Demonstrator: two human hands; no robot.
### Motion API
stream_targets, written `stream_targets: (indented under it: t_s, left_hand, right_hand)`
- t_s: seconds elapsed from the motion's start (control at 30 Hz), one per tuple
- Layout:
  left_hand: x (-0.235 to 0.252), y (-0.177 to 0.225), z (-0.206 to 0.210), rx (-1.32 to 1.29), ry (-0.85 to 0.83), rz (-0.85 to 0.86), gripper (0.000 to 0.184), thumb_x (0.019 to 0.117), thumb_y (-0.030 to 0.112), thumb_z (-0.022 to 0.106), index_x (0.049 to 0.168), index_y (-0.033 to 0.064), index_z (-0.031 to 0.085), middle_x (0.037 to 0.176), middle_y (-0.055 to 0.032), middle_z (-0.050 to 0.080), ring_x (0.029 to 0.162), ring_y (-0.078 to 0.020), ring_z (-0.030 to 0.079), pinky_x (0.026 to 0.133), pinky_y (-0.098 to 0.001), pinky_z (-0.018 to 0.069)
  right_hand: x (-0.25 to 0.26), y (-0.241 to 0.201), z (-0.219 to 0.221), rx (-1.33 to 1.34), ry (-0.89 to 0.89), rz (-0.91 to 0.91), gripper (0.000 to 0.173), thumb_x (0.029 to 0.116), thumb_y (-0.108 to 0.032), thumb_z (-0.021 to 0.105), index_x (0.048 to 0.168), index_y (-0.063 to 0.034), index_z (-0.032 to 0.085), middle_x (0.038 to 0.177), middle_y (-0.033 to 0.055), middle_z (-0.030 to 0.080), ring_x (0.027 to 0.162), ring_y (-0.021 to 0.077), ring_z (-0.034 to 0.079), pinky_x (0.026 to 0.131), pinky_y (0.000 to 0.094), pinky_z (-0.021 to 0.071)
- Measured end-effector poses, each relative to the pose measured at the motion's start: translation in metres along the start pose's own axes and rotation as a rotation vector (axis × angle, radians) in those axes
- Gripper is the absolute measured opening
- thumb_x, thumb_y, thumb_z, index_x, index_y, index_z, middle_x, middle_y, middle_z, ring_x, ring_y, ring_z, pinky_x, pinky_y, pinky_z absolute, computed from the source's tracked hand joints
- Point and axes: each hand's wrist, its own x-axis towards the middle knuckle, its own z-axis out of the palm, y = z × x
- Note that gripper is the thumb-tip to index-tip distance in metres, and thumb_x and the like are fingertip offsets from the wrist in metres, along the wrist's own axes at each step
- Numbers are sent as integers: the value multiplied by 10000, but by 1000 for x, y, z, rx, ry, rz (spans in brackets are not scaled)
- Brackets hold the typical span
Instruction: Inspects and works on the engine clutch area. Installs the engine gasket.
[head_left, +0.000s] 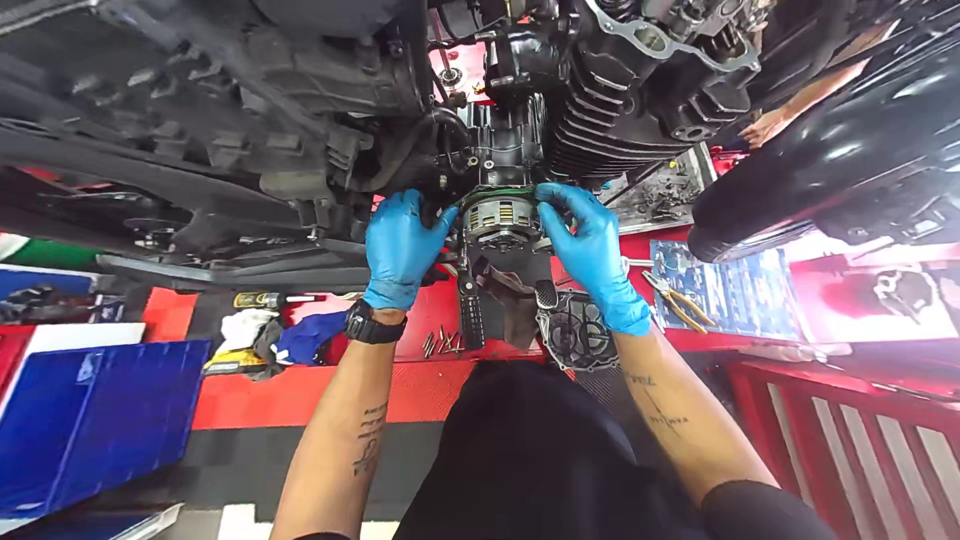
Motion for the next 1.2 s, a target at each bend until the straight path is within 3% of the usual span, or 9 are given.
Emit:
stream_targets:
  t_s: [0.1, 0.23, 0.3, 0.57, 0.7, 0.87, 1.0, 1.2]
  left_hand:
    - [0, -2, -1, -54, 32, 7, 628, 907, 627, 625, 1094, 33, 706, 1050, -195, 706, 1014, -393, 683, 854, -611, 542]
    - [-1, 3, -4, -79, 30, -66, 701, 878, 714, 605, 1065, 45, 700, 1006, -180, 700, 948, -387, 683, 785, -613, 541]
    - [0, 6, -5, -81, 41, -87, 699, 877, 717, 612, 1038, 42, 697, 985, -184, 700, 936, -396, 686, 768, -615, 544]
    - [-4, 6, -3, -116, 58, -79, 745, 849, 756, 612, 1037, 39, 687, 982, -194, 686, 928, -401, 683, 742, -590, 558]
    - [-9, 7, -2, -155, 90, -64, 701, 867, 714, 632, 1017, 31, 682, 953, -196, 681, 913, -403, 684, 734, -584, 563]
    - [-9, 8, 0, -163, 116, -50, 712, 867, 716, 624, 1003, 19, 676, 957, -202, 681, 940, -410, 682, 758, -575, 558]
    - [-8, 6, 1, -184, 143, -28, 707, 867, 710, 623, 999, 18, 680, 961, -199, 684, 955, -399, 680, 780, -563, 551]
    - [-3, 11, 7, -282, 252, 100, 638, 884, 649, 644, 1016, 27, 699, 985, -178, 695, 980, -374, 673, 840, -530, 542]
  right_hand:
    - [8, -9, 6, -114, 79, -39, 202, 959, -176, 690, 1112, -58, 748, 1023, 54, 746, 969, 136, 703, 862, 320, 590]
    - [24, -12, 23, -423, 127, -102, 210, 927, -283, 744, 977, -80, 736, 902, 76, 731, 861, 231, 707, 771, 428, 579]
    - [30, -13, 25, -465, 140, -117, 214, 921, -294, 750, 938, -82, 726, 859, 76, 717, 802, 223, 698, 725, 426, 576]
    - [40, -25, 34, -554, 93, -201, 210, 934, -289, 737, 939, -79, 727, 847, 77, 716, 778, 224, 695, 702, 410, 571]
    - [49, -35, 35, -760, -37, -397, 196, 971, -254, 685, 918, -68, 717, 836, 129, 702, 833, 317, 698, 710, 476, 541]
    - [62, -42, 31, -923, -147, -673, 173, 989, -205, 646, 907, -58, 684, 782, 141, 670, 758, 344, 676, 640, 472, 517]
    - [58, -35, 2, -994, -201, -709, 152, 995, -182, 631, 972, -42, 686, 860, 167, 703, 820, 363, 700, 668, 493, 542]
    - [47, -13, -13, -983, -91, -699, 150, 986, -210, 661, 1029, -80, 722, 1015, 136, 756, 922, 326, 727, 718, 458, 567]
